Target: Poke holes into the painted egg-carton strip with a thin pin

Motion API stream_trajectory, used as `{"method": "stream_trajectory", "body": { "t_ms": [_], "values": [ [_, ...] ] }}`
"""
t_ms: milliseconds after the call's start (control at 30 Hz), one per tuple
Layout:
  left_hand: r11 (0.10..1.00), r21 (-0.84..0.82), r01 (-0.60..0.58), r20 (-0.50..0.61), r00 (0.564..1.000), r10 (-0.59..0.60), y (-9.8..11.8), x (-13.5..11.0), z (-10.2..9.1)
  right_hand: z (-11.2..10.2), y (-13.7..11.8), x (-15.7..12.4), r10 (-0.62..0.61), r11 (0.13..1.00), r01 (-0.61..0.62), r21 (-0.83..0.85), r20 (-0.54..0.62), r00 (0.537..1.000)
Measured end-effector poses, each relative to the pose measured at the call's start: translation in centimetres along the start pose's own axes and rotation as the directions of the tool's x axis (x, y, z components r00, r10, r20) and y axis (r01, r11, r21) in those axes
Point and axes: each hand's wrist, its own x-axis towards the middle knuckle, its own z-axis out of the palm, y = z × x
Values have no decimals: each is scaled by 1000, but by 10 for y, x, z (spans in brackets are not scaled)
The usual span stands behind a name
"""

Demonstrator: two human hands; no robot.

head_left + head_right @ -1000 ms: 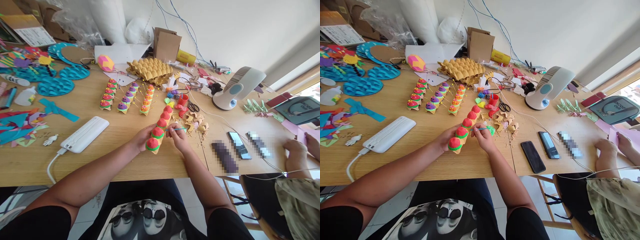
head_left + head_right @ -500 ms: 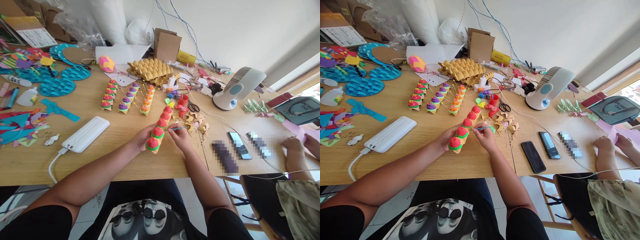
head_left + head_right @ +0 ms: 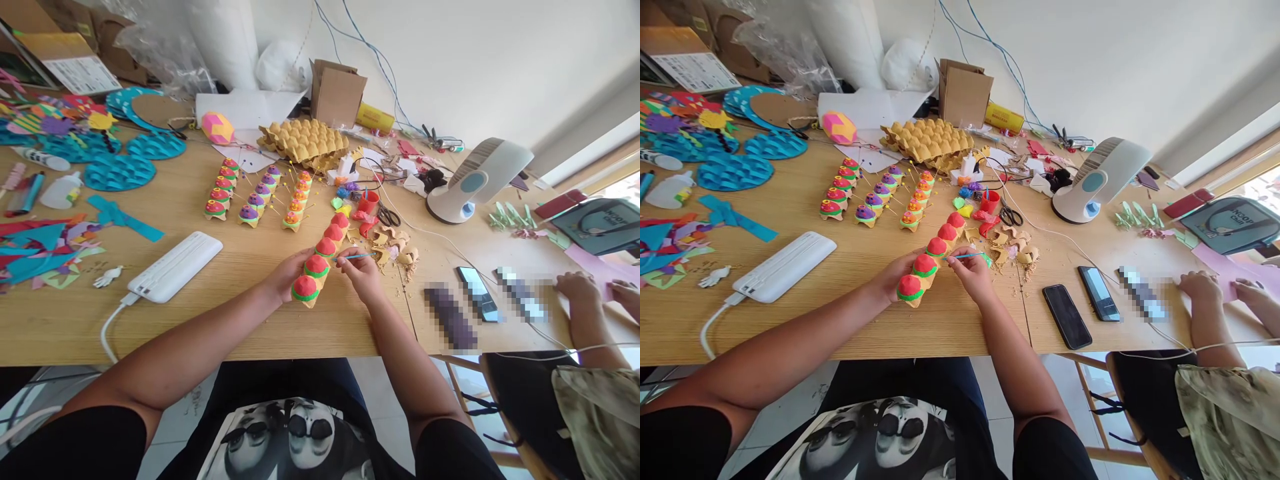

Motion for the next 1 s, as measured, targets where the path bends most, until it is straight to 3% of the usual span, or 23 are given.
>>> {"method": "stream_trajectory", "body": {
  "t_ms": [433,767,1000],
  "values": [
    [1000,17,-12,-47,999,13,-2,-1,0,-1,0,0,35,999,-36,36,46,998],
    [1000,-12,-5,-41,999,4,0,-3,10,2,0,-1,174,902,-184,389,61,983],
    [996,69,-60,-77,995,65,-3,-3,12,7,0,-1,179,891,-194,411,76,981]
  ]
}}
